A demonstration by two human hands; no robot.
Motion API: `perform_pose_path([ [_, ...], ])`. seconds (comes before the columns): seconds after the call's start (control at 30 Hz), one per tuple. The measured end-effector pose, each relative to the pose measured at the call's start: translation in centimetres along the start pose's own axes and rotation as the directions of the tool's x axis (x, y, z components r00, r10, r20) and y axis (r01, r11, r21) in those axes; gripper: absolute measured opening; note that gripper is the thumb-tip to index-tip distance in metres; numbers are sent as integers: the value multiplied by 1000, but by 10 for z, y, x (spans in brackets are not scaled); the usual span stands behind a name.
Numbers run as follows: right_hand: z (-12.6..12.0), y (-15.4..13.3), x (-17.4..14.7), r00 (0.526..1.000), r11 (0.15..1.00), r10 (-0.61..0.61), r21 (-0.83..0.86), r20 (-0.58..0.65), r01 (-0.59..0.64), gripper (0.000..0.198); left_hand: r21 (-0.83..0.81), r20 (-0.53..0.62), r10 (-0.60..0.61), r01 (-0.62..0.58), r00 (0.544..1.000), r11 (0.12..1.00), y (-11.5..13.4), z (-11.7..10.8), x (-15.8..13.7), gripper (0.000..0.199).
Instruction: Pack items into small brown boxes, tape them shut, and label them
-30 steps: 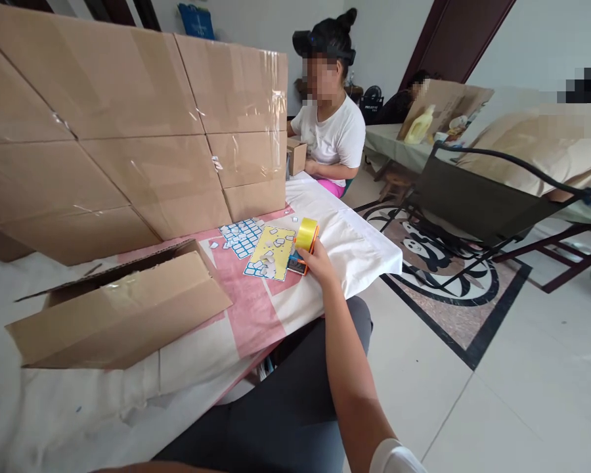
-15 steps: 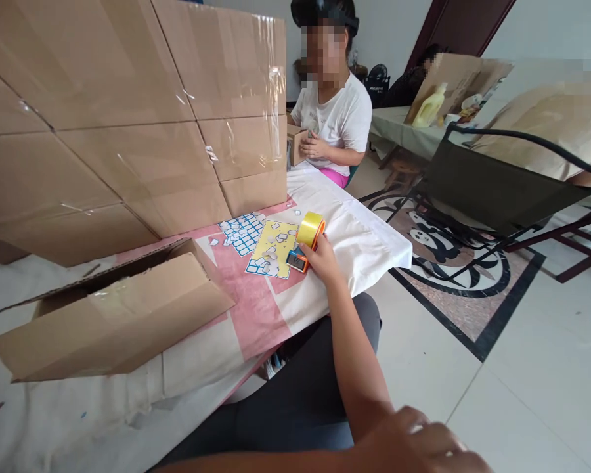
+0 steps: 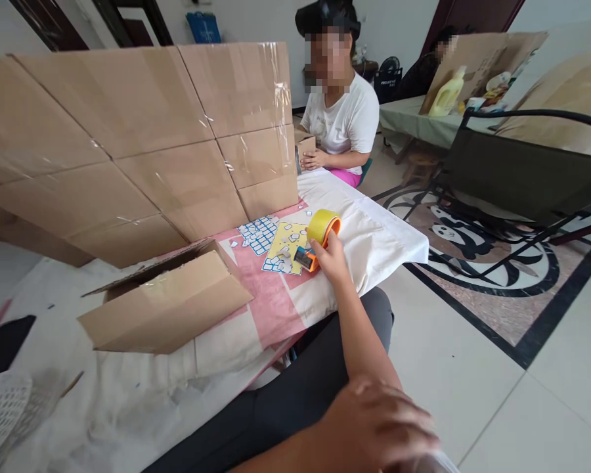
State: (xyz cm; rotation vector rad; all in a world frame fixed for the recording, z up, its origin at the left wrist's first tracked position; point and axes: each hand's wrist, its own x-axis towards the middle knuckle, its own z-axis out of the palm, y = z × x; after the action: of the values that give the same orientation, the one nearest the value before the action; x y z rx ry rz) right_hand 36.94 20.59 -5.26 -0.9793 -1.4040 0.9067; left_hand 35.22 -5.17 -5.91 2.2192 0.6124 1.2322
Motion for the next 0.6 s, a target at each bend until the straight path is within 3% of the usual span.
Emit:
perform_pose_path([
  [0.03,5,-8,-2,1000,998,-14,59,6,14,34,-1,-58,-96,96,994,995,-3,-16,4,25],
  [0.1,15,-24,-8,1000,988,-24,155,14,22,34,17,-237,-282,294,930,956,-11,-56,11,23],
  [0.17,26,-38,-14,999,970,-15,244,33,7,34,15,-484,-394,457,782,889,-21,-96,15,18],
  [0.23,37,-49,-22,996,942,-2,335,89,-28,35,6,-656,-421,563,626,827,-30,-130,16,19],
  [0.27,42,-54,-27,992,927,5,372,127,-52,37,2,-703,-425,599,570,801,-35,-143,16,26],
  [0.33,49,-61,-36,981,904,21,415,195,-102,39,-11,-735,-448,652,509,758,-41,-161,15,37],
  [0.4,54,-67,-45,974,901,31,416,223,-124,41,-27,-718,-488,680,496,732,-46,-171,15,35],
  [0.47,55,-71,-54,976,929,21,357,218,-100,43,-33,-671,-528,691,520,722,-51,-176,16,32],
  [0.6,46,-69,-61,979,983,-67,182,193,31,54,-168,-541,-625,655,563,736,-61,-175,21,44],
])
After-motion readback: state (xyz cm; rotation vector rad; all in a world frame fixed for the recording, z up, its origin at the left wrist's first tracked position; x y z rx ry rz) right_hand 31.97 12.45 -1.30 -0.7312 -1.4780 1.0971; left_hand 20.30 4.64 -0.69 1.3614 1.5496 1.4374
